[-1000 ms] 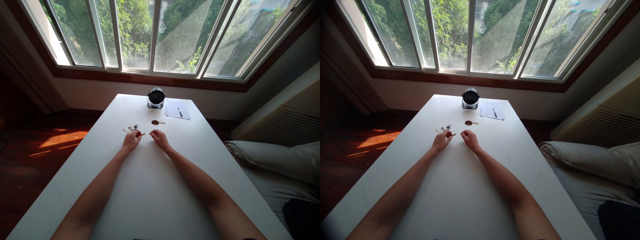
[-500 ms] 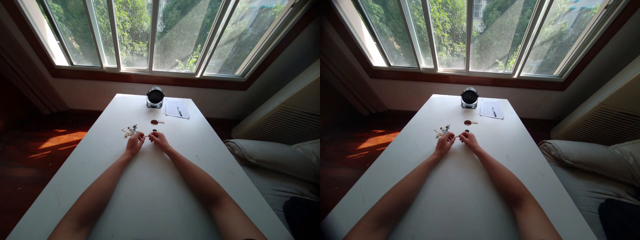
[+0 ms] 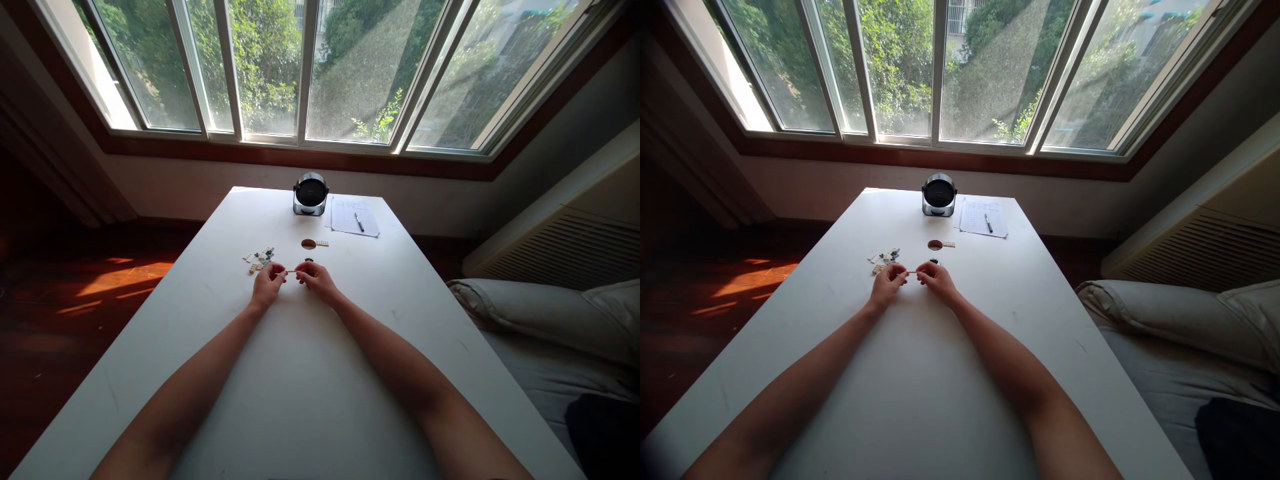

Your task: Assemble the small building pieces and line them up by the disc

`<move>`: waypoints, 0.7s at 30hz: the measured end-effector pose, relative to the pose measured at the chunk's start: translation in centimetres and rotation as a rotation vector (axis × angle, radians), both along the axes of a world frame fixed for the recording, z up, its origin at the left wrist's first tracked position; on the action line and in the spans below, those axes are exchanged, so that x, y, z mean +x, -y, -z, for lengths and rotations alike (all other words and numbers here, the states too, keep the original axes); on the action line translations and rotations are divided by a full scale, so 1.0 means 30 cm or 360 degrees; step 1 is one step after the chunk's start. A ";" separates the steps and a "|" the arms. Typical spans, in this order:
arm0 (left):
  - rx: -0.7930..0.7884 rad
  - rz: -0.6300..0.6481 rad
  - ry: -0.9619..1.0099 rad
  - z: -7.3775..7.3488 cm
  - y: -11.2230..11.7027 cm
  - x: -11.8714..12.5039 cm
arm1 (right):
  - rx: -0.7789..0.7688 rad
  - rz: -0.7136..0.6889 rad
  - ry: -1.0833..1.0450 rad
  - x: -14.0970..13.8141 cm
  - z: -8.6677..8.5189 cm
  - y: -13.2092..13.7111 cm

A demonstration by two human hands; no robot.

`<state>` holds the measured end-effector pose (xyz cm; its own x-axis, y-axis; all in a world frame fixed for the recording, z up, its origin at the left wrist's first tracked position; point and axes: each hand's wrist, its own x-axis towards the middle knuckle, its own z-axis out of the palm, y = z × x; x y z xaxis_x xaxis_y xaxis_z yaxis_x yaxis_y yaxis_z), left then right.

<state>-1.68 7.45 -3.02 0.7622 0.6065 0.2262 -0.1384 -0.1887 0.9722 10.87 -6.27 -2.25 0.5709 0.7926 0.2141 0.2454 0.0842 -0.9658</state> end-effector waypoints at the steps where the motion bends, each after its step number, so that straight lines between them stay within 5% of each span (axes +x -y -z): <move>1: 0.0028 -0.0012 -0.0017 0.001 0.000 -0.002 | -0.0009 0.0010 -0.0002 0.000 0.000 0.000; 21: 0.0094 0.0036 -0.0025 -0.011 0.010 -0.009 | -0.0092 0.0035 0.0117 0.005 0.010 0.000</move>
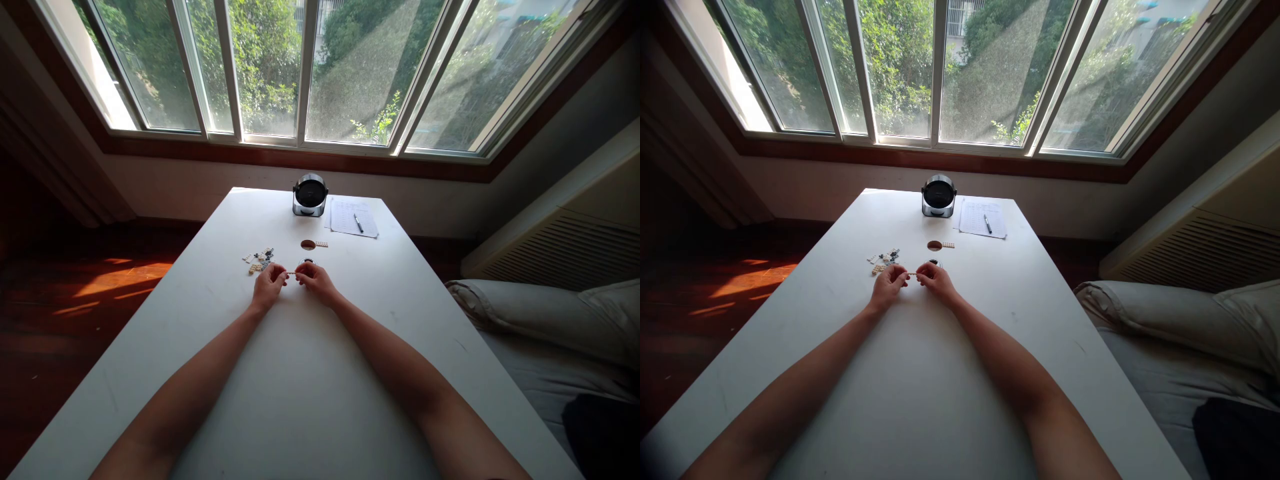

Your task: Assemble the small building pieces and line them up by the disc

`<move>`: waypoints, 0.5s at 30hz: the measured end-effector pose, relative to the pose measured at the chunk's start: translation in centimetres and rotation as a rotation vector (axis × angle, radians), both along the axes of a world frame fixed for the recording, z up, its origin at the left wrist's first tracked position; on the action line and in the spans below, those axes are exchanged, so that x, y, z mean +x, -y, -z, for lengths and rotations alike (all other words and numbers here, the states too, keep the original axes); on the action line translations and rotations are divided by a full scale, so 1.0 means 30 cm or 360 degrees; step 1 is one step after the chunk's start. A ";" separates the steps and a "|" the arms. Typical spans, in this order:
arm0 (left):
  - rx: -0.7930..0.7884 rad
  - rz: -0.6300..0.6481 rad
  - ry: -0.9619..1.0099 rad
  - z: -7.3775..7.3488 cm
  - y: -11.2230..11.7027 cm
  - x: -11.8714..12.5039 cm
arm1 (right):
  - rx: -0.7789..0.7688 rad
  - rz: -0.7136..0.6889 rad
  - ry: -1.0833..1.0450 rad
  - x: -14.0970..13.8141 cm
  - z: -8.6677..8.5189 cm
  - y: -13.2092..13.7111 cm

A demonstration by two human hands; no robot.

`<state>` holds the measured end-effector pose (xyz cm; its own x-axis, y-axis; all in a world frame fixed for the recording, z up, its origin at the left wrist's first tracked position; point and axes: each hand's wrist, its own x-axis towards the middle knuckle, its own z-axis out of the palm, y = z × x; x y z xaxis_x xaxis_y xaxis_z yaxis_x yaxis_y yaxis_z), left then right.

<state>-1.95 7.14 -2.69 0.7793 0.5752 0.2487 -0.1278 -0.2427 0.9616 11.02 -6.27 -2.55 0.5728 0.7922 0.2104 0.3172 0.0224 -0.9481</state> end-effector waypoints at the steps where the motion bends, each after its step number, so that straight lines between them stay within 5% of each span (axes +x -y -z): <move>1: 0.0001 -0.0006 -0.0003 0.000 0.000 0.000 | -0.0002 0.0004 0.0003 0.000 -0.001 0.001; 15: -0.0047 0.0044 0.0017 -0.008 0.007 -0.001 | -0.0027 -0.0018 0.0033 0.000 0.003 0.000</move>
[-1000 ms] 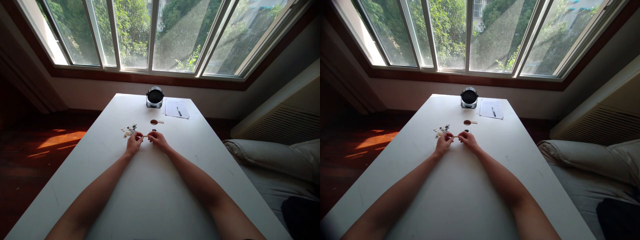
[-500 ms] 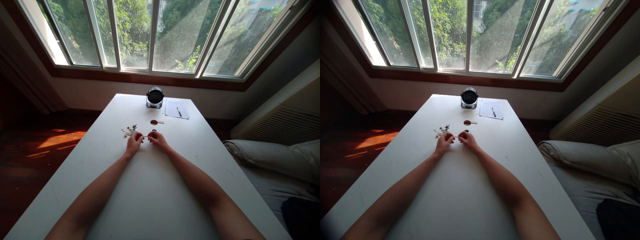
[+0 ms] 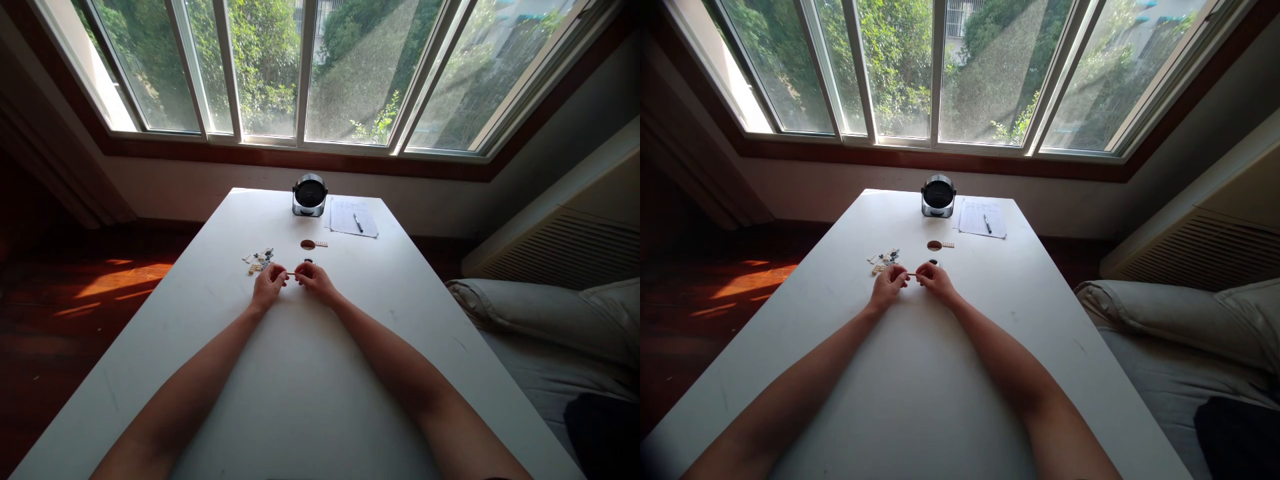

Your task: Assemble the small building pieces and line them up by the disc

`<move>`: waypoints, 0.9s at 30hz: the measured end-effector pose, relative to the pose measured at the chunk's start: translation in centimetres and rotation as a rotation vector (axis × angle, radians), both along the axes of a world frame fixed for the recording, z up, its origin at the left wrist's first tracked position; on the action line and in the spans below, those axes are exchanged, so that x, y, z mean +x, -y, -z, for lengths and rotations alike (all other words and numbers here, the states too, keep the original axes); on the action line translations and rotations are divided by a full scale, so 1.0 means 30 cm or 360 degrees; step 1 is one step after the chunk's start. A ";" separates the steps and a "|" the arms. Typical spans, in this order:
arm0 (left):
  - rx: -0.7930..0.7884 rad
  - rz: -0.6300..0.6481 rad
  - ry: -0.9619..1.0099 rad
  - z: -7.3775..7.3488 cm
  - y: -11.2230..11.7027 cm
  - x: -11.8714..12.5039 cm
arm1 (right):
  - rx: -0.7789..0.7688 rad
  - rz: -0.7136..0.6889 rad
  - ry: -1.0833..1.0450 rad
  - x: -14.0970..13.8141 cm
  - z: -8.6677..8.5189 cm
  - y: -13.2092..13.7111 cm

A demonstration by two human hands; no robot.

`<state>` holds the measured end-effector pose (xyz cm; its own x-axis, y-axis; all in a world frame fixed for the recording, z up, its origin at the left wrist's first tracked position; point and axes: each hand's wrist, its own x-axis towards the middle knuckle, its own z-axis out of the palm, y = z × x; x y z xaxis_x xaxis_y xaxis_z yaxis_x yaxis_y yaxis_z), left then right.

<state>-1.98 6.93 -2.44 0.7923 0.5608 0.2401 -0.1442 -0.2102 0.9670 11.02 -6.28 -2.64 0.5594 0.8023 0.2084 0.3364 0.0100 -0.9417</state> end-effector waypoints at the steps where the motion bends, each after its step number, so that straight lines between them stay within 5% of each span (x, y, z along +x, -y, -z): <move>1: 0.0004 -0.0001 0.0003 0.000 0.000 0.000 | -0.0003 0.0003 0.0007 0.000 -0.001 0.000; 27: 0.0048 -0.0055 -0.0060 0.009 -0.002 0.002 | -0.0034 0.0013 0.0079 -0.002 -0.009 0.012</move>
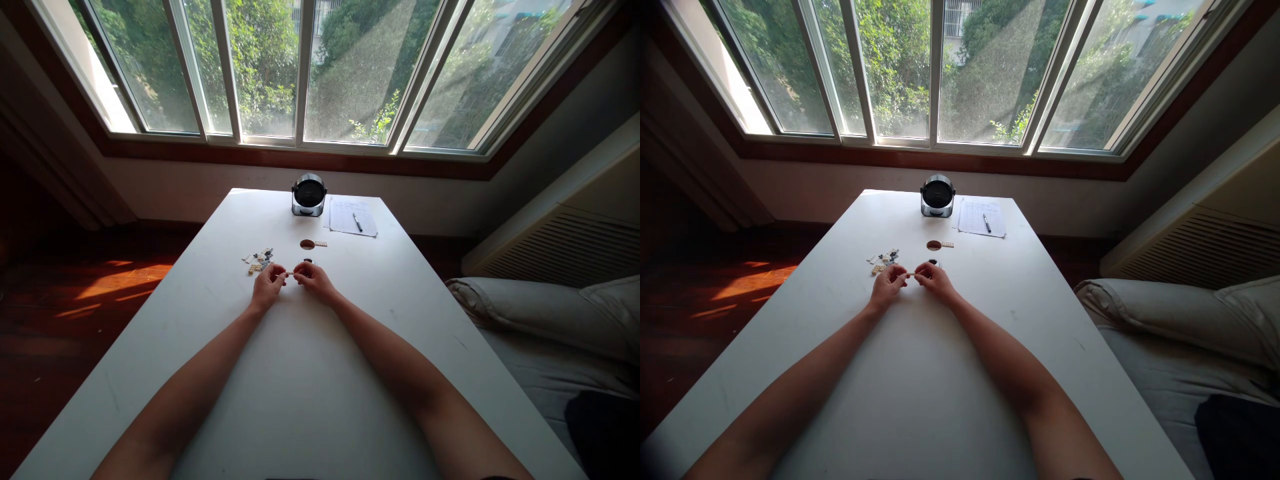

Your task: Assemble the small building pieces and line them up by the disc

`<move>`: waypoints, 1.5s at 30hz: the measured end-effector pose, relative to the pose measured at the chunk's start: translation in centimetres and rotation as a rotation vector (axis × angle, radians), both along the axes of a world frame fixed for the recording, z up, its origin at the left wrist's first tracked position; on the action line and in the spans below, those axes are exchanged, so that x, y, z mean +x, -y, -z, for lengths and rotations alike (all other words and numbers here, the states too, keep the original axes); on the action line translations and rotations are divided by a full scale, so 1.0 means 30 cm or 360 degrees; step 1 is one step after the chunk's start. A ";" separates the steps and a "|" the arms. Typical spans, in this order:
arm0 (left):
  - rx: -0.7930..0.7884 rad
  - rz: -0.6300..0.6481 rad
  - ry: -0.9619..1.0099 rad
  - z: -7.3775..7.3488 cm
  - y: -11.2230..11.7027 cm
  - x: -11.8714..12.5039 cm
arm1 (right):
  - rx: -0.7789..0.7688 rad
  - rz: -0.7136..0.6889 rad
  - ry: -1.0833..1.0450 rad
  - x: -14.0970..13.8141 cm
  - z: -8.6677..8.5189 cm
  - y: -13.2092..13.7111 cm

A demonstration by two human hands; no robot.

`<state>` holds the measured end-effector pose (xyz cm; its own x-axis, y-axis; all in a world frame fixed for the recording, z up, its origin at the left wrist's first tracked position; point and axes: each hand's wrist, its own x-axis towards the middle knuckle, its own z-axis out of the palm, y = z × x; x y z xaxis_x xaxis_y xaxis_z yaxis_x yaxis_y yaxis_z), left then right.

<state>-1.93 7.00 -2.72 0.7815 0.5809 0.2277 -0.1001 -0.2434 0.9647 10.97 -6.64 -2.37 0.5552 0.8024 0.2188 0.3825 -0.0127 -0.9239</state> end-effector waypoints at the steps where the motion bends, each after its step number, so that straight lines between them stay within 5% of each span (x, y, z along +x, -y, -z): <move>1: -0.0002 -0.0005 0.0003 0.003 -0.001 0.002 | -0.0001 -0.0003 -0.0004 0.001 0.000 0.001; 9: -0.0001 -0.0020 -0.0003 0.015 -0.005 0.004 | -0.0005 0.0015 -0.0002 0.002 0.011 -0.003; 28: 0.0512 -0.0138 -0.0196 -0.050 0.026 -0.029 | -0.0101 0.0206 0.0463 -0.043 -0.017 0.003; 45: 0.0402 -0.0120 -0.0109 -0.023 0.018 -0.019 | -0.0080 0.0158 0.0420 -0.030 -0.023 0.009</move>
